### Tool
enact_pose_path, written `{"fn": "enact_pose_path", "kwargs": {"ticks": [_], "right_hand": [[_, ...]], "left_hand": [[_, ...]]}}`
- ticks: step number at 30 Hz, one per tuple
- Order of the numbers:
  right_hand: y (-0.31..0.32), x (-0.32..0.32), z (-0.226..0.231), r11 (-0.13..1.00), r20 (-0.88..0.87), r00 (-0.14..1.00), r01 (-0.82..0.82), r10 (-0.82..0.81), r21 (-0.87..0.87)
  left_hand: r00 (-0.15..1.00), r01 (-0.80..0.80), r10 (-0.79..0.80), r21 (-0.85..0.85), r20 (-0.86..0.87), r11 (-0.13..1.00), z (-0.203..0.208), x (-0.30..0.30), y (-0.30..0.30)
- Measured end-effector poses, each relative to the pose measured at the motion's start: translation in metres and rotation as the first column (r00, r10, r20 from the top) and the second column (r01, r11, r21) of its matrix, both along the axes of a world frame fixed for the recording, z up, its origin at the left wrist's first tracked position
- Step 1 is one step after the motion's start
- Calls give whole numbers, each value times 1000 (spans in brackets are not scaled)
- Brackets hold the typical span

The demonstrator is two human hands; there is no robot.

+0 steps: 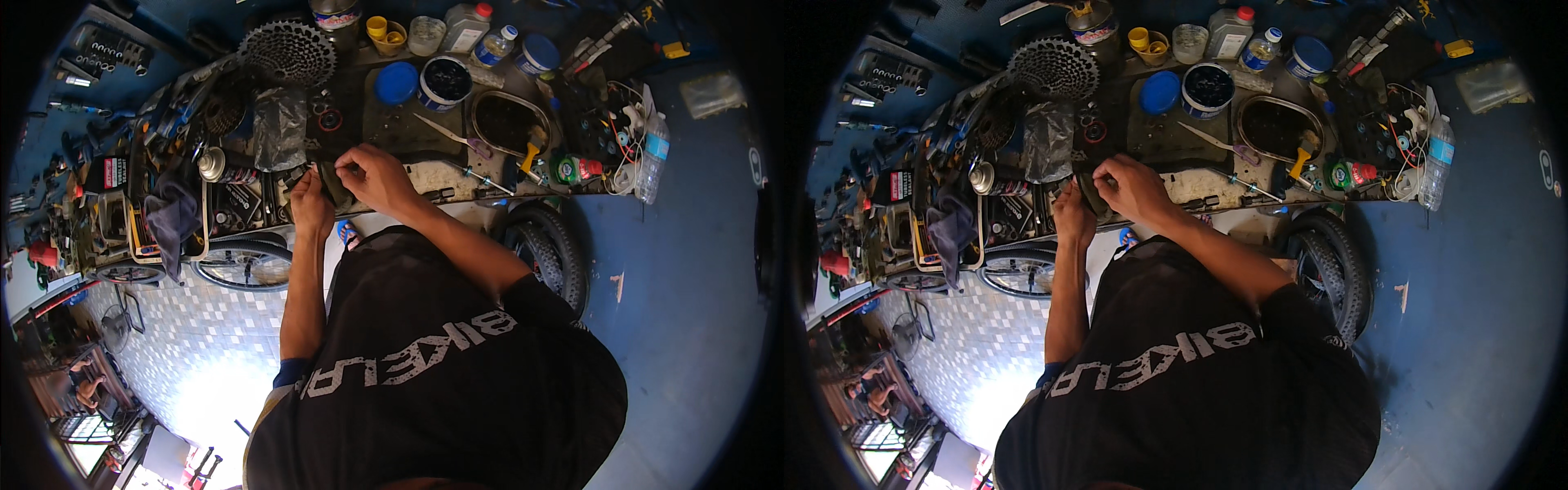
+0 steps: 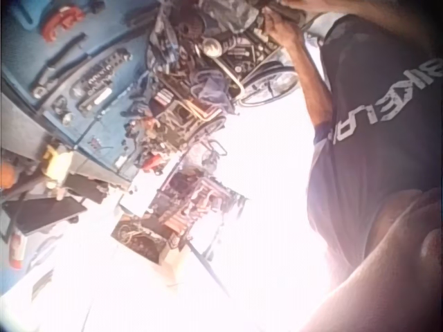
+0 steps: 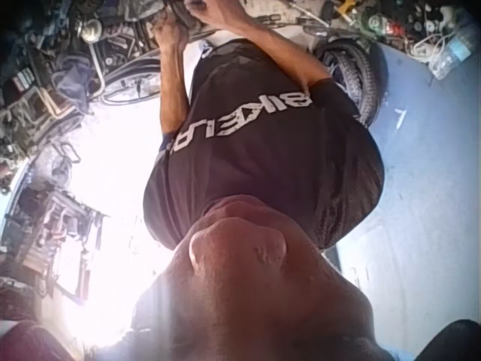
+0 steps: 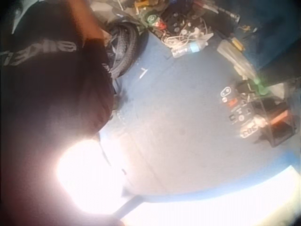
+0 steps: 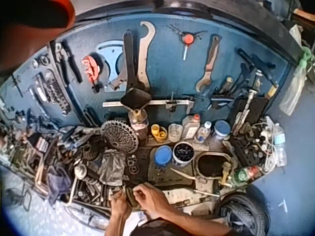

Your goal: The person disassembles a bicycle hub, applies grease to the internal components, and reassembles the parts. They use a hammer to tap components into place and a cloth to wipe excess grease.

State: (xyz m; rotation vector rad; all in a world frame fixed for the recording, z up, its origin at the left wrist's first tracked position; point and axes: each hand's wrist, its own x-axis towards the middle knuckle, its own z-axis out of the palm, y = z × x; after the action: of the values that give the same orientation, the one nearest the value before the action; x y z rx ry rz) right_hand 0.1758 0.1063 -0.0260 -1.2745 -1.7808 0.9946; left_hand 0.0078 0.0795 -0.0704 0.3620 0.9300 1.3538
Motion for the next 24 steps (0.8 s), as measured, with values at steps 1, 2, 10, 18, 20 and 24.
{"fn": "enact_pose_path", "kwargs": {"ticks": [1, 2, 10, 18, 20, 24], "right_hand": [[-1, -1, 2, 1000, -16, 1000, -1, 1, 9], [-2, -3, 3, 999, 19, 1000, -6, 6, 33], [1, -6, -2, 990, 59, 998, -28, 20, 137], [3, -1, -8, 992, 66, 992, -110, 105, 70], [3, 1, -7, 989, 101, 987, -131, 124, 66], [1, 2, -4, 990, 185, 977, -121, 105, 77]], "left_hand": [[1000, -2, 2, -3, 7, 1000, -5, -1, -1], [1000, -3, 3, -5, 14, 1000, -13, -2, -1], [944, 154, -172, 84, 282, 985, -25, -20, -14], [967, 193, -200, 60, 155, 979, -27, -18, -15], [968, 212, -215, 35, 131, 977, -23, -20, -16], [940, 312, -313, 36, 134, 950, -20, -24, -14]]}}
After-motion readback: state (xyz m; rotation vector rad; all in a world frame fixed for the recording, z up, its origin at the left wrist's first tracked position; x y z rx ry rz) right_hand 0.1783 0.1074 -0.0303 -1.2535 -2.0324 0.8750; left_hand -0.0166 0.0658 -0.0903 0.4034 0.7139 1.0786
